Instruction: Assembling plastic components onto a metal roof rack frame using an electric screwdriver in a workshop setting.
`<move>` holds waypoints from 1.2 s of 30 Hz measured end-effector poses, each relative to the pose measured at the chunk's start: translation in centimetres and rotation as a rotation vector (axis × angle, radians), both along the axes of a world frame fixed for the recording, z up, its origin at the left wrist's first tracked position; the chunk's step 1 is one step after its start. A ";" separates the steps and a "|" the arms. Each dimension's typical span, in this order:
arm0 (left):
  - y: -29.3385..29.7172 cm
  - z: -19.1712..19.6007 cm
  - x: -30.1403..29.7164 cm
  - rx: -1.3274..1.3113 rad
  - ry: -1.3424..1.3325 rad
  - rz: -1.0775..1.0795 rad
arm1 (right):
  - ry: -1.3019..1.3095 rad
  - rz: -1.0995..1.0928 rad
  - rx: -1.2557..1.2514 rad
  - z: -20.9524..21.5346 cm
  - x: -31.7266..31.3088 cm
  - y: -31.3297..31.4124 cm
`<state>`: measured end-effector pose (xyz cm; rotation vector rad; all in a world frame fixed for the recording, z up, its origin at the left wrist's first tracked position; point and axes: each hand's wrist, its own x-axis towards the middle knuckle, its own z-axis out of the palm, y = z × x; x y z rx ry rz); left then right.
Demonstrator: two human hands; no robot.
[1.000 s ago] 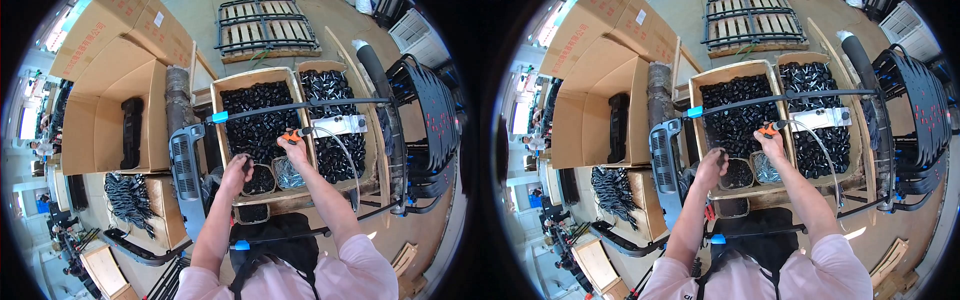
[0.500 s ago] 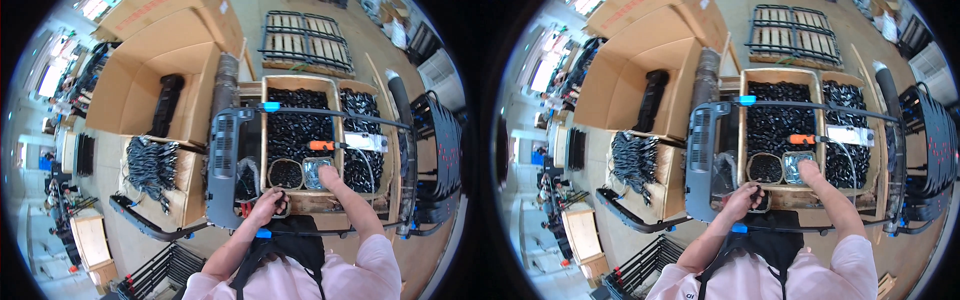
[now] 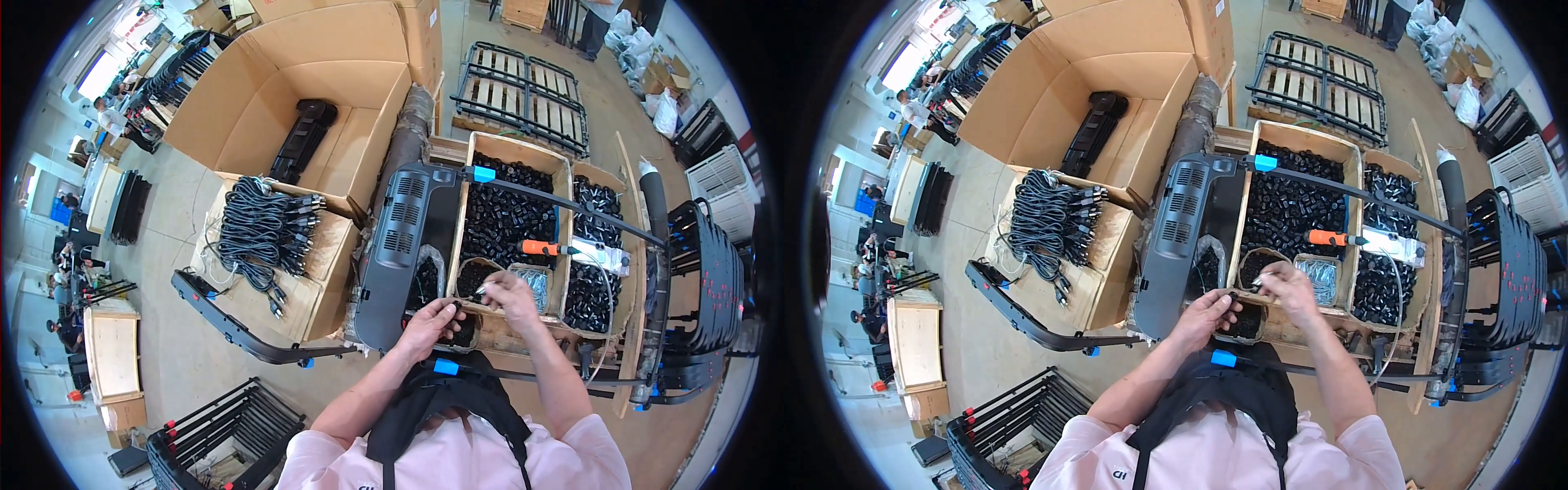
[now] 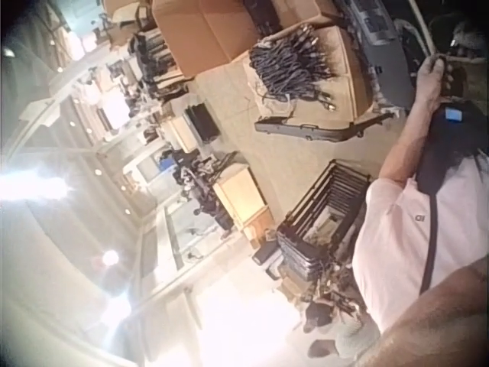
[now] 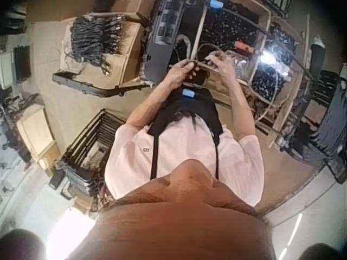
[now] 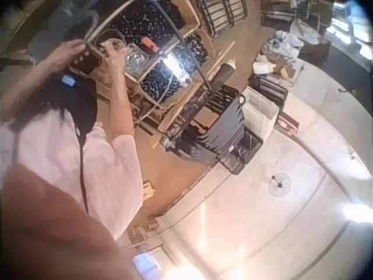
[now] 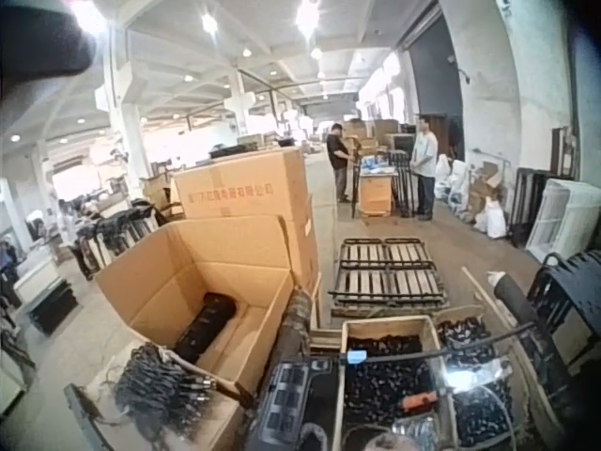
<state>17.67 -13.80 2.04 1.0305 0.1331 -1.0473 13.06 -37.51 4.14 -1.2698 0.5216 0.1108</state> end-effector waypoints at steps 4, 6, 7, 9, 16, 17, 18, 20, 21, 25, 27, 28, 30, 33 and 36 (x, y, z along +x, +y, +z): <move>1.3 0.6 -0.1 -0.033 0.007 -0.006 | -0.056 0.072 -0.105 0.0 0.3 4.0; 1.8 0.7 -0.1 -0.036 -0.002 -0.002 | -0.063 0.124 -0.179 0.2 0.3 4.8; 2.1 0.7 -0.2 -0.022 -0.013 -0.012 | -0.072 0.179 -0.247 0.6 0.4 5.2; 2.8 0.6 -0.3 -0.012 -0.022 -0.012 | -0.047 0.252 -0.303 1.8 0.7 5.6; 4.6 0.5 -0.2 0.021 -0.001 -0.051 | -0.390 0.511 -0.884 3.2 0.8 8.0; 4.9 0.3 -0.2 0.017 0.042 -0.039 | -0.418 0.590 -0.962 3.6 0.9 8.3; 5.2 0.1 -0.3 0.012 0.043 -0.026 | -0.423 0.604 -0.963 3.9 1.1 8.6; 5.8 0.0 -0.3 -0.007 0.079 -0.015 | -0.413 0.757 -1.111 4.5 1.4 9.2; 6.0 0.0 -0.4 -0.011 0.081 -0.002 | -0.417 0.814 -1.162 4.6 1.5 9.6; 7.1 0.2 -0.4 0.007 0.070 0.069 | -0.354 0.881 -1.270 5.2 2.6 12.2; 8.2 0.3 -0.4 -0.004 0.058 0.115 | -0.383 0.850 -1.254 5.3 3.7 13.7; 8.9 0.7 -0.4 0.030 -0.001 0.164 | -0.400 0.805 -1.237 5.3 4.3 14.3; 10.5 1.4 -0.6 0.065 -0.059 0.230 | -0.434 0.770 -1.251 4.2 5.8 15.8; 13.4 1.7 -1.4 0.103 -0.004 0.262 | -0.498 0.687 -1.229 3.2 8.3 18.5; 16.1 2.2 -1.4 0.032 0.029 0.209 | -0.476 0.700 -1.242 2.4 9.9 20.8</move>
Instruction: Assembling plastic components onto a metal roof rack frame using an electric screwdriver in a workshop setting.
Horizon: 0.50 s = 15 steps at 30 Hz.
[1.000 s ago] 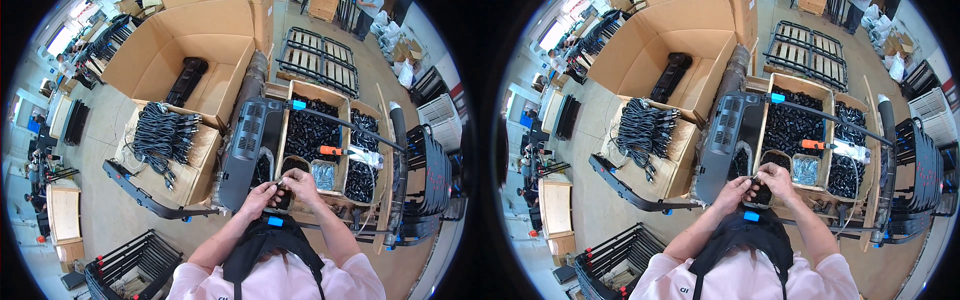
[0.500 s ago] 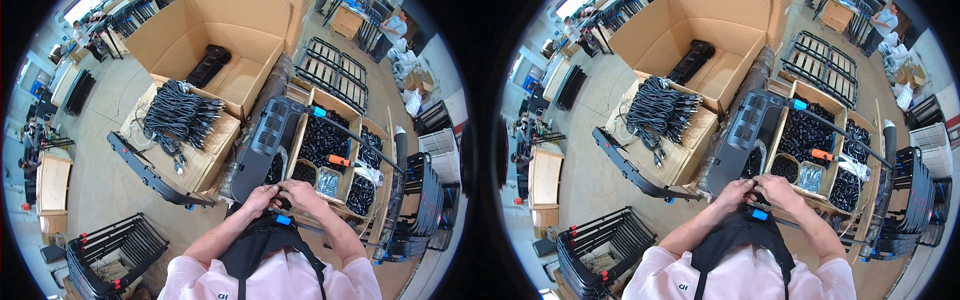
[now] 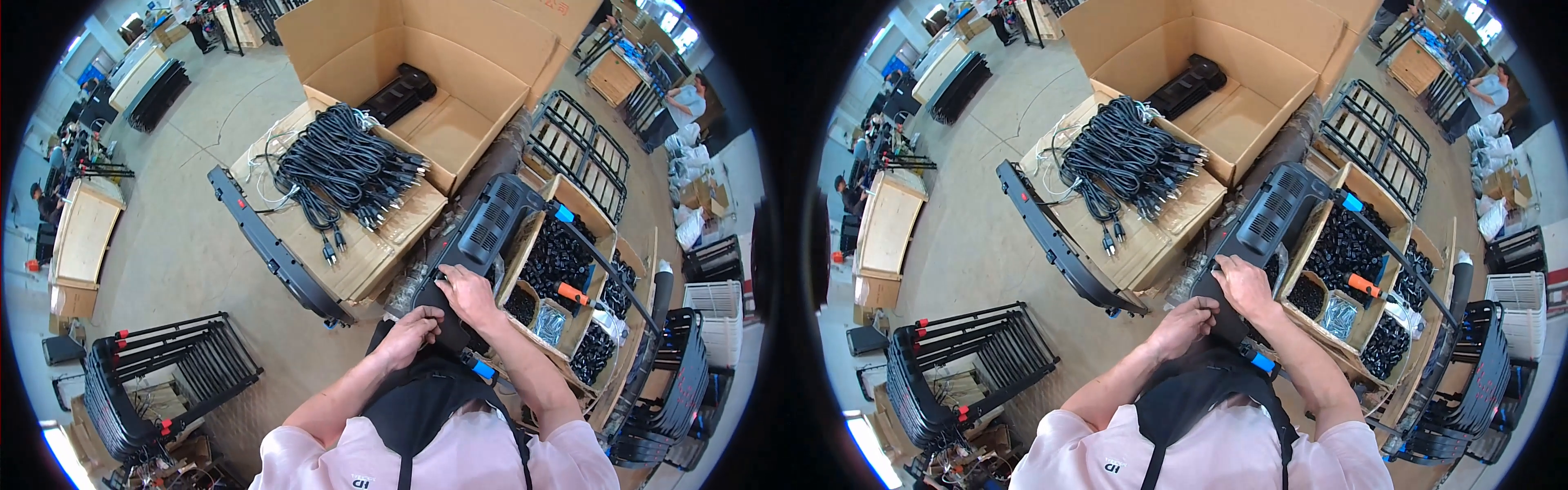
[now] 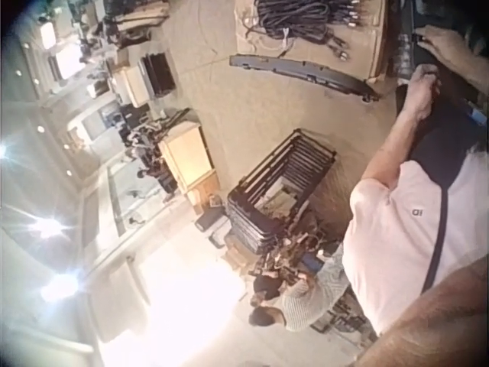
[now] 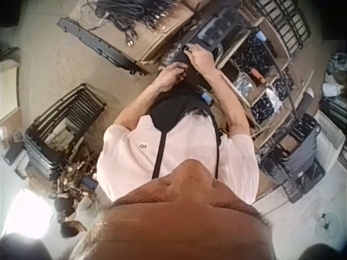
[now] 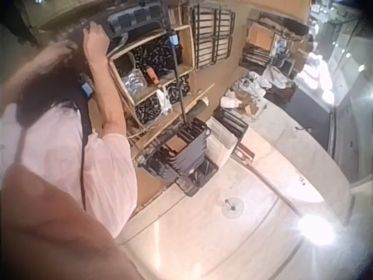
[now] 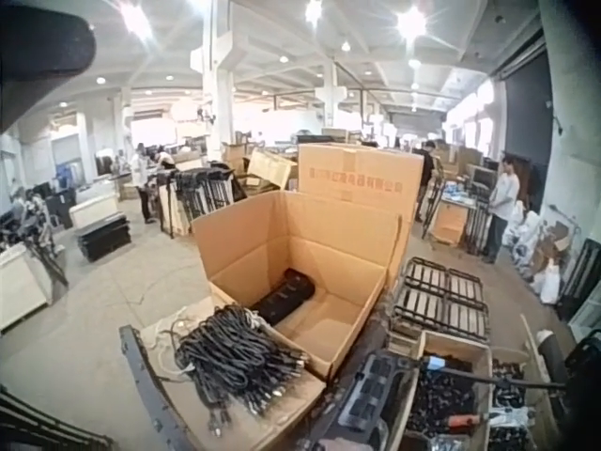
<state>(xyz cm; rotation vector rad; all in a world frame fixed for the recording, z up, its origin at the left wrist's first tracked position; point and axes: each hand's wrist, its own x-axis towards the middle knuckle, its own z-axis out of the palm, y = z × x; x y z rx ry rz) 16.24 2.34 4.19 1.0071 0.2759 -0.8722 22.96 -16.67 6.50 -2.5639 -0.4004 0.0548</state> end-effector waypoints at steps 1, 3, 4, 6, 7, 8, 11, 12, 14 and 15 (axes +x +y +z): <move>0.4 0.2 -0.1 -0.004 0.003 0.011 | 0.011 0.016 -0.021 -0.1 0.3 0.6; 1.0 0.5 0.0 -0.065 -0.042 0.094 | 0.020 0.023 -0.042 -0.4 0.5 1.2; 1.3 0.6 0.2 -0.070 -0.040 0.105 | 0.026 0.024 -0.057 -0.5 0.6 1.5; 1.7 0.5 0.5 -0.121 0.005 0.168 | 0.029 0.030 -0.080 -0.3 0.7 1.8; 1.9 0.3 0.6 -0.126 0.007 0.174 | 0.029 0.025 -0.098 -0.1 0.8 1.8; 2.0 -0.2 0.7 -0.134 0.031 0.179 | 0.030 0.029 -0.103 0.0 0.8 1.9; 2.3 -0.9 1.2 -0.122 0.028 0.149 | 0.037 0.018 -0.110 0.1 0.8 2.0; 2.4 -1.1 1.4 -0.099 -0.001 0.113 | 0.049 0.007 -0.119 0.3 0.9 2.1; 2.5 -1.0 1.7 -0.100 0.012 0.106 | 0.064 -0.008 -0.128 0.6 0.9 2.3; 2.6 -0.9 1.8 -0.100 0.023 0.101 | 0.080 -0.029 -0.113 0.8 1.0 2.5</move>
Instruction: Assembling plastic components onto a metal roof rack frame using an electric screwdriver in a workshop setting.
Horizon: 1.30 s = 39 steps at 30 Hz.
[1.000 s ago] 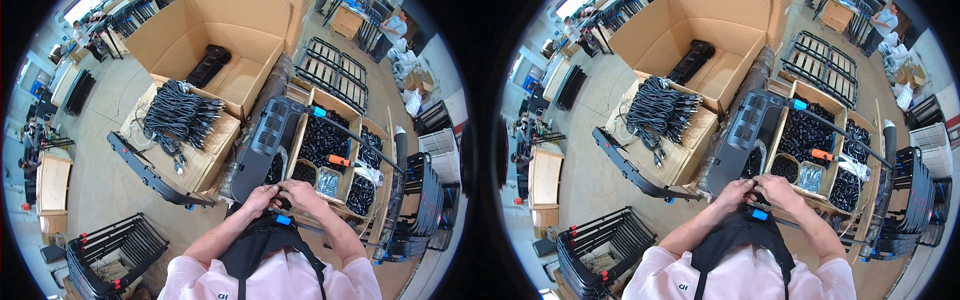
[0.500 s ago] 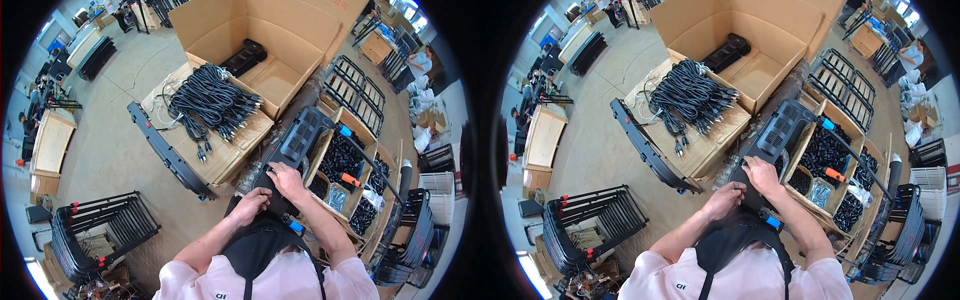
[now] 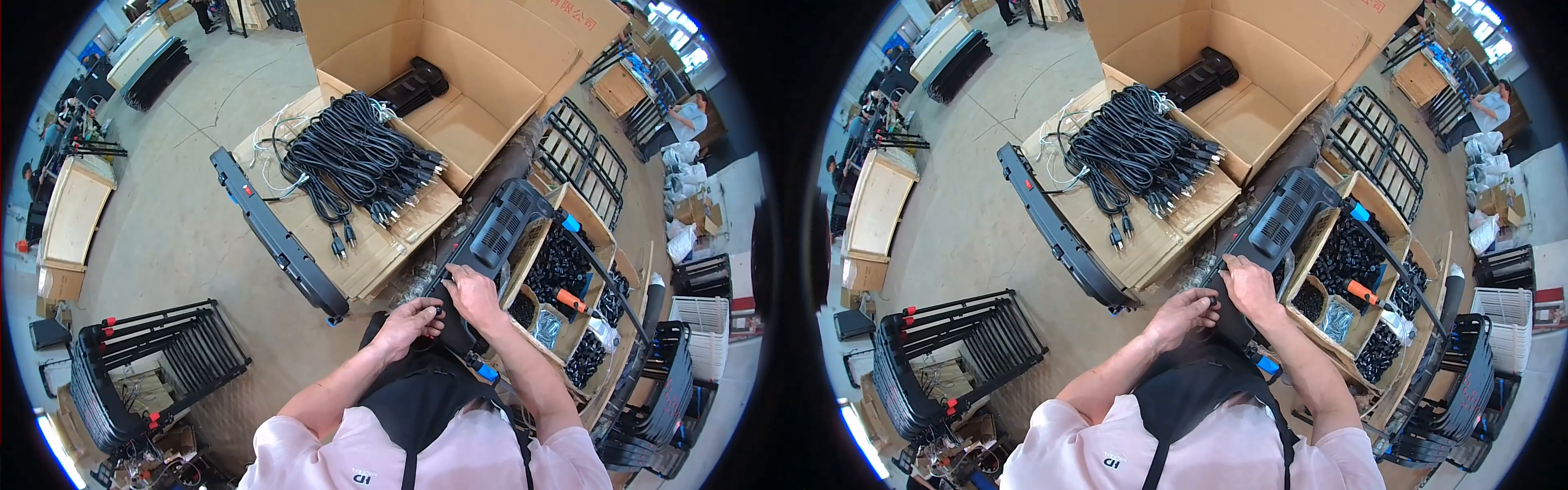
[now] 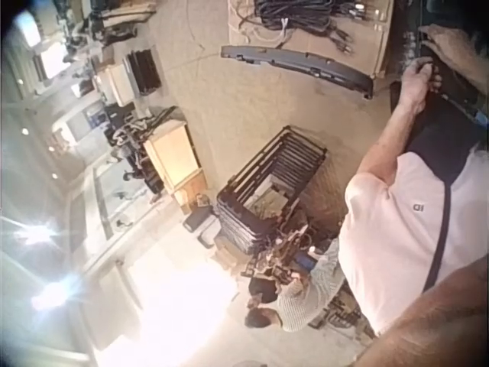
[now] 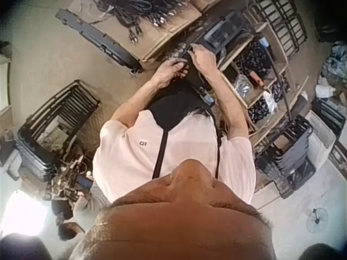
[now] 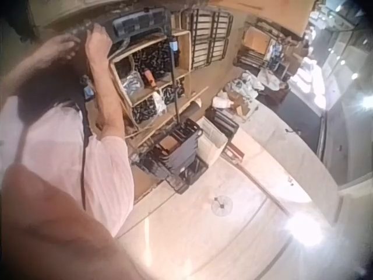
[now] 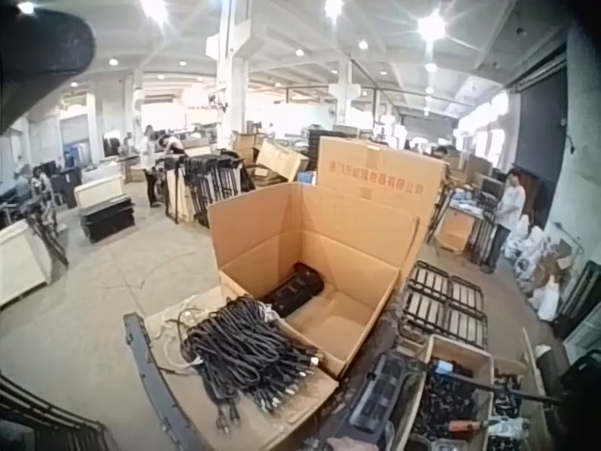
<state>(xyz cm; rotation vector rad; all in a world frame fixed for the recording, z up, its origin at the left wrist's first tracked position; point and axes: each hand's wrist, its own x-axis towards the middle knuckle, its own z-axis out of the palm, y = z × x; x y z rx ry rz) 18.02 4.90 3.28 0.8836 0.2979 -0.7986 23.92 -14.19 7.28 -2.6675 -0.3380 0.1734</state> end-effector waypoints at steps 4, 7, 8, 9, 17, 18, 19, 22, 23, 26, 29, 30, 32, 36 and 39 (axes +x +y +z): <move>-0.1 -0.2 0.4 0.006 0.028 0.017 | 0.120 -0.093 0.080 0.7 0.1 0.0; -0.1 0.3 0.9 0.034 0.008 -0.049 | 0.035 0.001 0.109 -0.6 -0.1 -0.9; -0.3 0.5 1.1 0.041 0.001 -0.052 | 0.035 -0.005 0.108 -0.9 -0.2 -1.1; -0.4 0.6 1.2 0.048 -0.005 -0.056 | 0.014 -0.066 0.194 -1.1 -0.3 -1.3; -3.7 0.0 3.1 -0.081 0.062 0.016 | 0.209 -0.433 0.931 -0.5 -0.3 -3.1; -4.2 -0.1 3.5 -0.092 0.068 0.016 | 0.194 -0.446 0.983 -0.9 -0.3 -3.2; -4.8 0.1 3.8 -0.092 0.070 0.007 | 0.190 -0.455 0.983 -0.8 -0.4 -3.3; -6.1 0.3 4.5 -0.081 0.069 -0.021 | 0.209 -0.488 0.892 0.1 -0.5 -3.7; -6.4 0.1 4.7 -0.103 0.049 -0.028 | 0.207 -0.494 0.894 0.4 -0.6 -3.7; -7.4 0.2 5.1 -0.139 0.031 -0.044 | 0.380 -0.618 1.007 0.7 -0.7 -4.3; -8.4 0.1 5.3 -0.143 0.044 -0.038 | 0.300 -0.566 0.839 0.5 -0.7 -5.9; -8.7 -0.1 5.5 -0.133 0.056 -0.026 | 0.083 -0.322 0.558 0.8 -0.6 -6.8; -9.2 -1.0 6.1 -0.123 0.076 -0.020 | -0.127 -0.074 0.274 2.1 -0.1 -7.5; -10.4 -0.4 7.4 -0.114 0.079 -0.005 | -0.207 0.103 0.146 4.1 1.7 -8.8; -11.3 0.9 8.8 -0.135 0.118 0.042 | -0.172 0.060 0.163 3.1 4.4 -10.0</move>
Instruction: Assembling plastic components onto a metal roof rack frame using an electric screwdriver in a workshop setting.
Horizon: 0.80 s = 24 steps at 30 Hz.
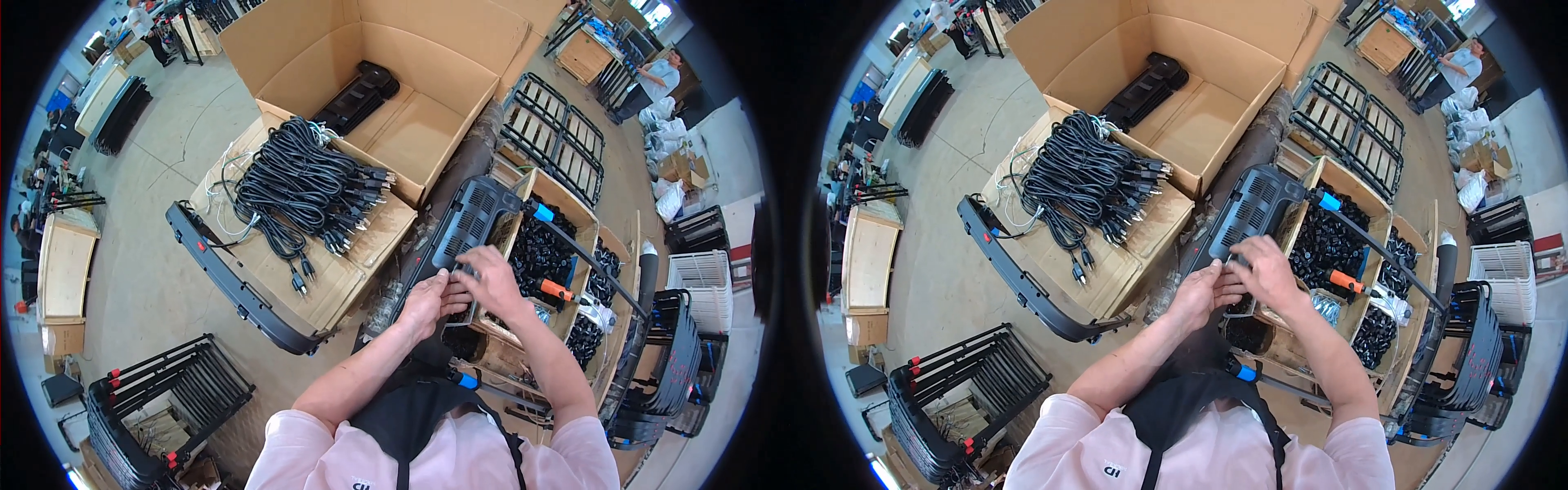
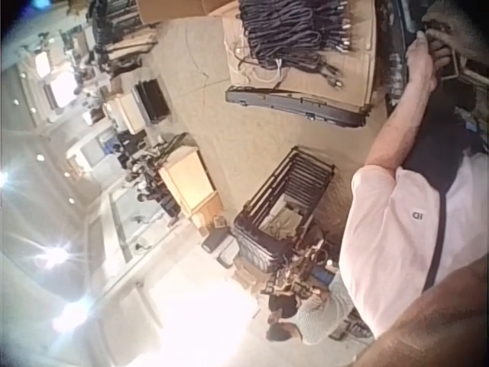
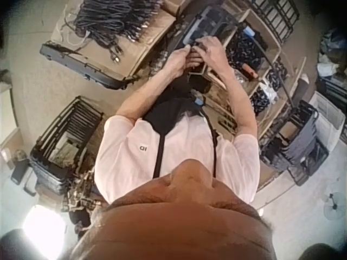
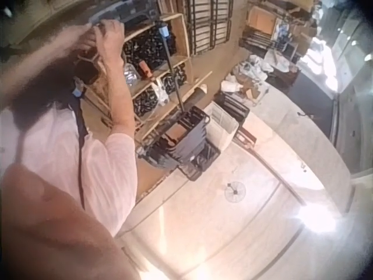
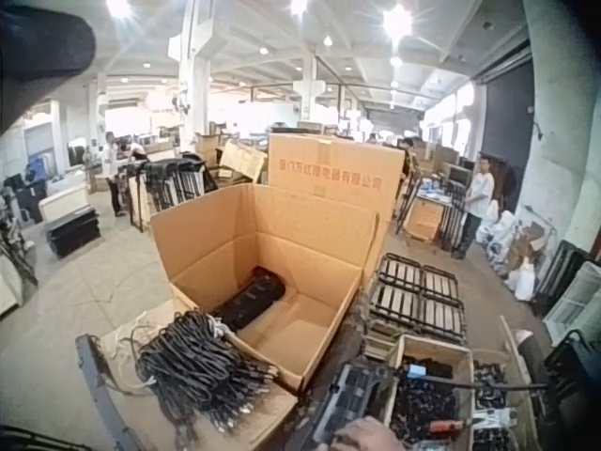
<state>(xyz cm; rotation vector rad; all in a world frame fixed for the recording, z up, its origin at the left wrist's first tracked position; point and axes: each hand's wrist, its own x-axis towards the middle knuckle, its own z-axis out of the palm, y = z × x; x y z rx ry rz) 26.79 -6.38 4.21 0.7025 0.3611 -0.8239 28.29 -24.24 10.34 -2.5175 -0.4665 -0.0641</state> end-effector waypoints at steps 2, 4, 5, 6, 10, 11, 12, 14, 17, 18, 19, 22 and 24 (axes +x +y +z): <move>-0.2 0.8 0.3 0.003 -0.021 -0.023 | -0.148 -0.078 0.026 -0.8 2.8 -1.1; -0.2 1.4 0.0 0.048 -0.037 -0.097 | -0.204 -0.137 0.021 -1.5 5.9 -1.9; -0.1 1.5 -0.3 0.064 -0.040 -0.122 | -0.213 -0.165 0.004 -2.0 7.3 -2.1; -0.1 1.5 -0.7 0.067 -0.044 -0.120 | -0.222 -0.195 -0.012 -2.6 8.6 -2.4; 0.5 1.0 -2.1 0.094 -0.043 -0.171 | -0.143 -0.196 -0.038 -5.0 11.8 -3.0; 0.7 0.8 -2.4 0.101 -0.035 -0.169 | -0.126 -0.166 -0.036 -5.4 12.1 -3.1; 0.8 0.6 -2.6 0.108 -0.027 -0.170 | -0.108 -0.139 -0.035 -5.8 12.3 -3.2; 1.1 0.3 -2.9 0.119 -0.021 -0.162 | -0.083 -0.148 -0.044 -5.3 12.4 -2.7; 0.9 0.2 -3.0 0.124 -0.028 -0.154 | -0.067 -0.196 -0.075 -5.2 12.6 -2.2; 0.6 0.3 -3.0 0.127 -0.030 -0.157 | -0.076 -0.224 -0.095 -5.3 12.6 -2.2; 0.2 0.3 -2.9 0.130 -0.033 -0.163 | -0.052 -0.228 -0.100 -5.2 12.4 -2.4; -1.4 0.1 -2.8 0.140 -0.050 -0.200 | -0.075 -0.171 -0.095 -5.0 12.2 -3.5; -2.1 0.2 -3.1 0.139 -0.056 -0.245 | -0.055 -0.178 -0.089 -4.2 11.6 -3.9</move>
